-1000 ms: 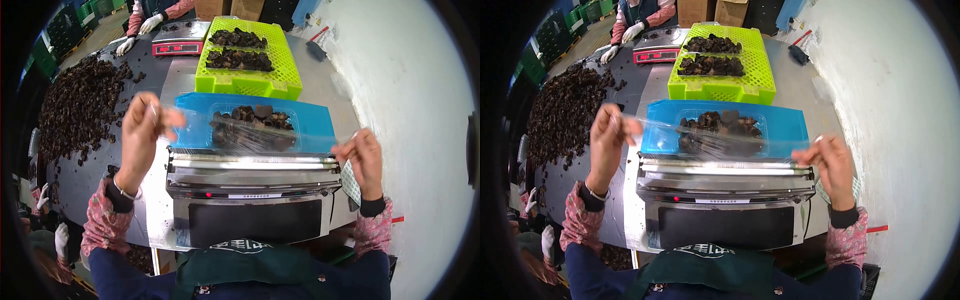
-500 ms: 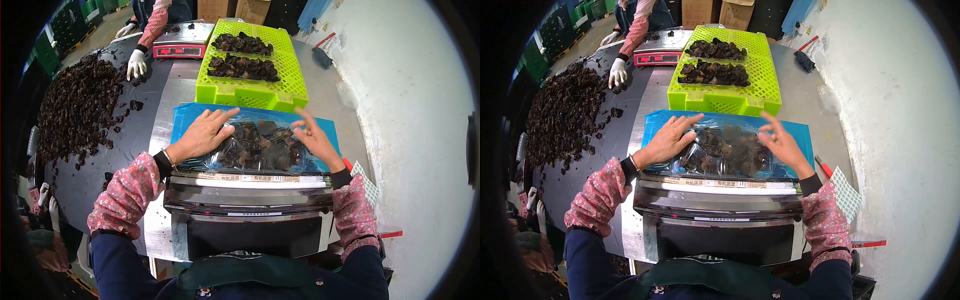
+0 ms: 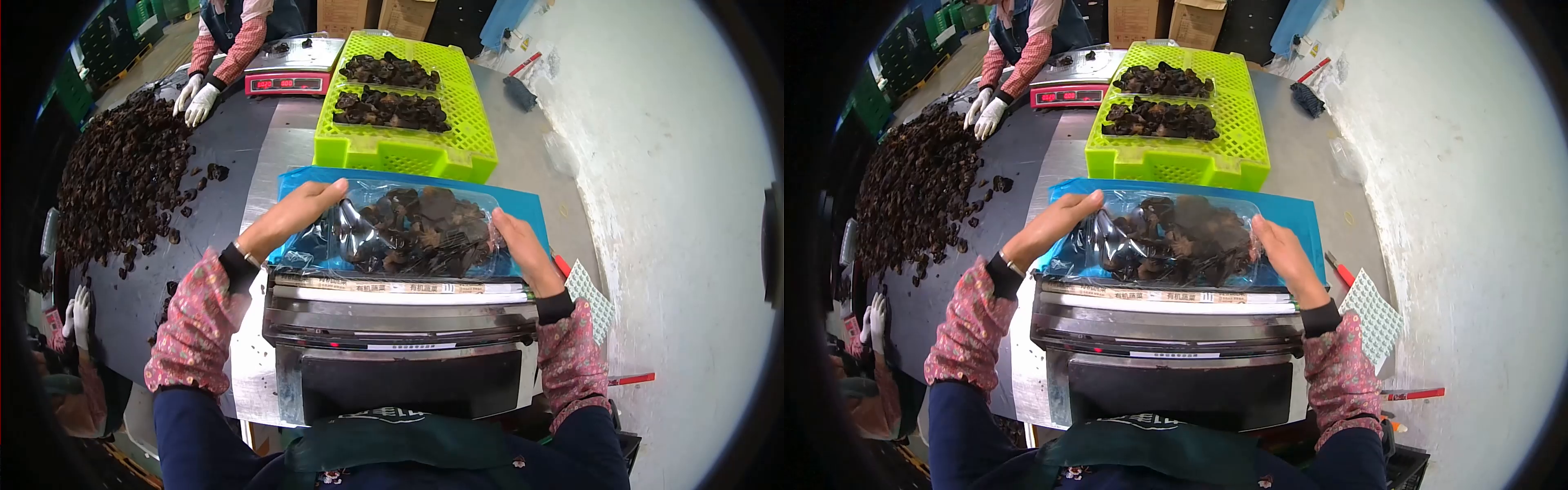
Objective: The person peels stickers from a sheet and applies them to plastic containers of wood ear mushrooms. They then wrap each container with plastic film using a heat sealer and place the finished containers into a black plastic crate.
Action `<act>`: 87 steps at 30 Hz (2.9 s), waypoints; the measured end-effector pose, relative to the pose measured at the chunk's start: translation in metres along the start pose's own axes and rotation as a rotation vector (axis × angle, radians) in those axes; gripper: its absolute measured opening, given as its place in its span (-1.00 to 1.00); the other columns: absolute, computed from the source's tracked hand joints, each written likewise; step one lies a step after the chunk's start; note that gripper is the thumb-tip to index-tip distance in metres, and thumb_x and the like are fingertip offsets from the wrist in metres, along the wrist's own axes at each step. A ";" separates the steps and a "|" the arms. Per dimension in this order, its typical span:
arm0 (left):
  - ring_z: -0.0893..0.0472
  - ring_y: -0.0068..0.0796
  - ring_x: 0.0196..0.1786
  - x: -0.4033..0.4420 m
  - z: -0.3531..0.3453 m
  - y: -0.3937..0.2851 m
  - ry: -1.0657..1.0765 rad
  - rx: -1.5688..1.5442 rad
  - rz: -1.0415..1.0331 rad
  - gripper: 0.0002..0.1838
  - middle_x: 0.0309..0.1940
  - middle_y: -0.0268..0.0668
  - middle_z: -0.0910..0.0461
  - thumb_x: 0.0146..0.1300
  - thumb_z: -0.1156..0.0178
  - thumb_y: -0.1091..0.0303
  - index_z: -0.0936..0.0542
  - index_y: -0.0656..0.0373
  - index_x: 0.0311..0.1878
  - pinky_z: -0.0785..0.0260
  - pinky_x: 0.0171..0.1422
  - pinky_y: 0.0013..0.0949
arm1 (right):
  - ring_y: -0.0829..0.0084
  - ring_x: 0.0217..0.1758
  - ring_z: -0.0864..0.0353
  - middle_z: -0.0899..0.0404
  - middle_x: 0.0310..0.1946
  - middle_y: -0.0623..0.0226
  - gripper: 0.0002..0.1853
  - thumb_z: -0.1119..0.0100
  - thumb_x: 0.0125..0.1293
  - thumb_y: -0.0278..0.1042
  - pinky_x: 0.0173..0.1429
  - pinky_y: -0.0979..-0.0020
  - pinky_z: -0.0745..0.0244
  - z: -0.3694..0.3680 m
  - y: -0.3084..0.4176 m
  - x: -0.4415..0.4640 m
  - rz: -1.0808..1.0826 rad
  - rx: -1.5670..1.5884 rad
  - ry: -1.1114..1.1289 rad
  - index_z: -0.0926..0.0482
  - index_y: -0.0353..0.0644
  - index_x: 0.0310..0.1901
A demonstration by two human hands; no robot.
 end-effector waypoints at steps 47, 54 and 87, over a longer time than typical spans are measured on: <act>-0.27 -0.72 -0.72 -0.284 -0.146 0.093 -0.117 -1.048 0.578 -0.74 -0.60 -0.42 -0.42 0.45 -0.03 0.22 -0.43 0.17 -0.34 -0.03 -0.68 -0.58 | 0.72 -0.60 -0.17 -0.27 -0.59 0.59 -0.81 0.00 0.44 -0.40 -0.49 0.62 -0.07 -0.046 -0.068 -0.307 -0.498 0.688 -0.308 -0.37 -0.13 -0.39; -0.17 -0.69 -0.73 -0.298 -0.130 0.084 -0.430 -1.417 0.497 -0.78 -0.62 -0.45 -0.35 0.44 0.00 0.27 -0.37 0.09 -0.36 0.01 -0.68 -0.56 | 0.72 -0.54 -0.16 -0.21 -0.55 0.58 -0.86 0.03 0.42 -0.40 -0.44 0.62 -0.04 -0.027 -0.026 -0.279 -0.132 0.659 -0.480 -0.39 -0.17 -0.35; -0.54 -0.52 0.05 -0.342 -0.246 0.051 0.962 -0.991 0.007 -0.63 0.03 -0.31 -0.58 0.24 -0.16 0.43 -0.51 0.27 0.12 -0.44 0.08 -0.46 | 0.50 -0.26 -0.59 -0.56 -0.34 0.29 -0.78 -0.12 0.30 -0.25 -0.18 0.46 -0.50 -0.216 0.013 -0.342 -0.240 0.005 0.645 -0.55 -0.24 -0.18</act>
Point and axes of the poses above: each hand's wrist, its own x-axis towards the middle knuckle, its own z-axis out of the back of the hand, y = z × x, the point moved 10 cm from there along x, towards the middle knuckle
